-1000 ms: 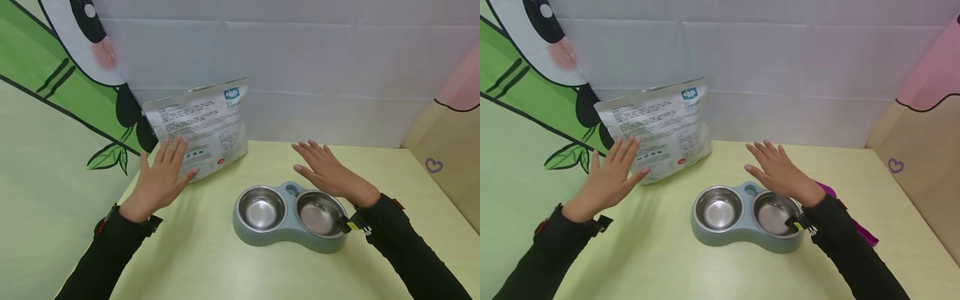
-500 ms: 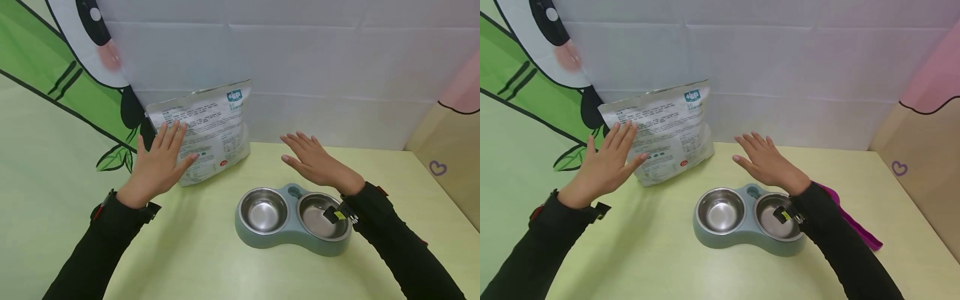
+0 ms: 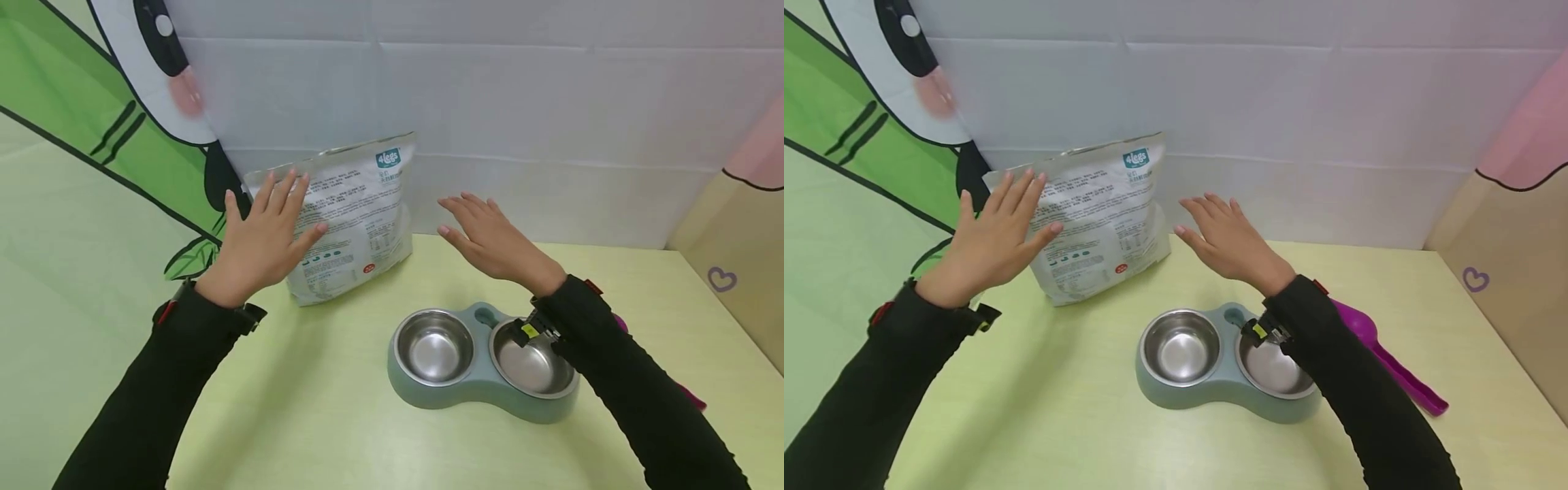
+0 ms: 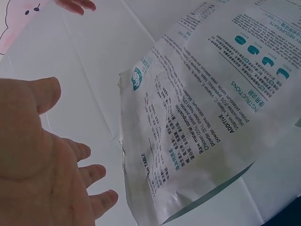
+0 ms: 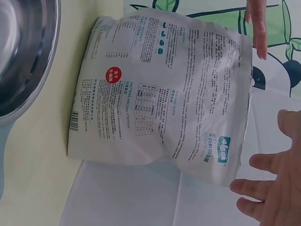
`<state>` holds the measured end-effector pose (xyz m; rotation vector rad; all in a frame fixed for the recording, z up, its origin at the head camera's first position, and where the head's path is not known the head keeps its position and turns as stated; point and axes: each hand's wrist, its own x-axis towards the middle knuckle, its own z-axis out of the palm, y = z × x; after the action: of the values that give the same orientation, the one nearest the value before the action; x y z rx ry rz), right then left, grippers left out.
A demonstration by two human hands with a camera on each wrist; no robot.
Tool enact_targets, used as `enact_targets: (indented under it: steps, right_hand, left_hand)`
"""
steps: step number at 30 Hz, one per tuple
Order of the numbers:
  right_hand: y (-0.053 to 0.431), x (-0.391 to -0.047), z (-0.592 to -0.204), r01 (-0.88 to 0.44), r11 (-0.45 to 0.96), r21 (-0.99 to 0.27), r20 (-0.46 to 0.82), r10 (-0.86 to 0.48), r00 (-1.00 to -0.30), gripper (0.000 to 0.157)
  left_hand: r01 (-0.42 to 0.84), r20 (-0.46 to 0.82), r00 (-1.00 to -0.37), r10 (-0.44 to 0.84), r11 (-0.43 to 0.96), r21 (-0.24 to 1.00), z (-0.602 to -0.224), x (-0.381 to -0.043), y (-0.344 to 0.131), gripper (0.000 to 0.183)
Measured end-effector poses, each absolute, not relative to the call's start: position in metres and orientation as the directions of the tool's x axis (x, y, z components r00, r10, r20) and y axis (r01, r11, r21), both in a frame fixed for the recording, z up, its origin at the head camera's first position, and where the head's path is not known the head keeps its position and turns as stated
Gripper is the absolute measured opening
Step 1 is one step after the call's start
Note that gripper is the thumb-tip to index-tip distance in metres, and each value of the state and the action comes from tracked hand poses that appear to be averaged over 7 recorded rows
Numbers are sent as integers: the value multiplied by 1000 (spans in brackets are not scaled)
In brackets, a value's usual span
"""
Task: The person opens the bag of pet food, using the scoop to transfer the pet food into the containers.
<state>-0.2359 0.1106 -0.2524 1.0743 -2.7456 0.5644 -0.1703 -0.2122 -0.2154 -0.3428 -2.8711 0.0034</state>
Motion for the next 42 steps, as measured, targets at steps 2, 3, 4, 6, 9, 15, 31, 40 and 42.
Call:
enact_targets:
  steps: [2,3,4,6,9,15,31,40,42]
  right_hand:
    - [106,-237,-250,-680,671,-295,266,-626,-733,57]
    - [105,-238,-250,-681,669,-296,268,-626,-732,57]
    - [103,-239,-249,-683,667,-298,271,-627,-731,57]
    - [99,-242,-247,-688,663,-297,283,-627,-726,56]
    - [92,-247,-245,-693,655,-301,295,-627,-721,55]
    - [78,-254,-240,-708,631,-318,332,-625,-706,53]
    - [40,-275,-226,-697,593,-402,399,-571,-717,47]
    - [12,-283,-218,-707,537,-461,449,-545,-708,41]
    - [6,-284,-216,-692,523,-497,446,-531,-721,39]
  left_hand:
    - [229,244,-943,228,973,-27,-212,-174,-212,68]
    - [228,241,-944,227,973,-23,-210,-176,-212,68]
    - [226,236,-945,225,974,-23,-208,-178,-211,68]
    - [222,232,-947,220,975,-19,-202,-182,-210,69]
    - [211,216,-953,211,977,-25,-193,-189,-207,69]
    - [198,195,-961,199,980,-22,-176,-201,-201,68]
    - [200,264,-948,179,978,52,-160,-233,-202,60]
    - [214,267,-948,175,969,123,-156,-251,-192,47]
    - [218,242,-953,181,967,132,-154,-255,-190,45]
